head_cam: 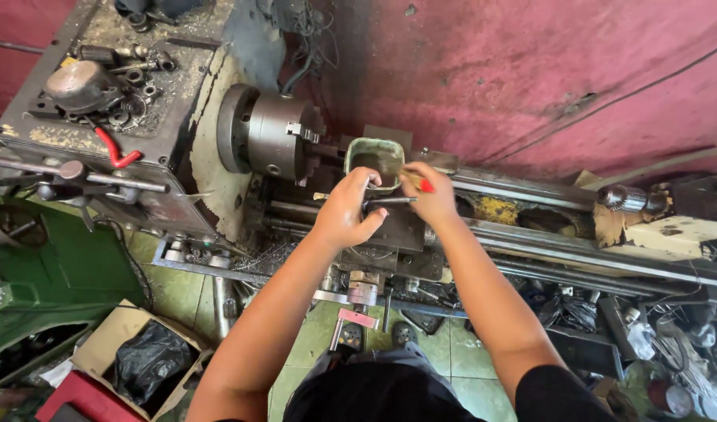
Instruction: Cleaning and lubricating a lathe machine using a brush and liquid
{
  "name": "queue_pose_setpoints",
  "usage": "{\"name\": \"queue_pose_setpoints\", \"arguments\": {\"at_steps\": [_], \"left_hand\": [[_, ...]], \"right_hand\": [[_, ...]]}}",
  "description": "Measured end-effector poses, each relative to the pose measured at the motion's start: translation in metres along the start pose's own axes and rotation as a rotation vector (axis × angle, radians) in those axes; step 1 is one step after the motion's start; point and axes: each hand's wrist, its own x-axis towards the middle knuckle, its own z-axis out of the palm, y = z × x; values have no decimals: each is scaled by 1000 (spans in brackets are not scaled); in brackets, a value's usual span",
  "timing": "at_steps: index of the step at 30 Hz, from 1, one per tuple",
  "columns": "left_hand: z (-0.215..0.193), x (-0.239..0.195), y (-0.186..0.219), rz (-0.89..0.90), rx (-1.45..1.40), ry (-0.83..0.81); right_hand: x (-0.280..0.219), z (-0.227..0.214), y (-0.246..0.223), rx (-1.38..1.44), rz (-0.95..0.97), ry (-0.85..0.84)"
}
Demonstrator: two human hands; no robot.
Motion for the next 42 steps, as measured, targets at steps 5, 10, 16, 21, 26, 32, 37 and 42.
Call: {"name": "queue_pose_setpoints", "arguments": {"at_steps": [5,10,16,21,26,32,37,42], "left_hand": [[-2,1,4,3,-9,-5],[-2,2,6,4,-16,-21],[-4,4,10,-6,-24,-24],[-7,4,11,-15,-74,-27],[-3,-2,6,-22,-85,-10],[-2,-2,6,-23,-70,-5],[-2,1,8,-6,-68,-20],[-1,-2,0,26,-114,-18]], "right_hand": [[23,19,18,-289,-147,-235],[21,21,25,-406,-124,-349],[17,10,26,-193,-127,-89],[8,6,20,125,220,129],[-1,-20,-28,732,638,362],[-71,-58,-46,1290,1004,522],[-141,-66,-78,1298,1112,615],[-209,-13,-55,820,477,225]]}}
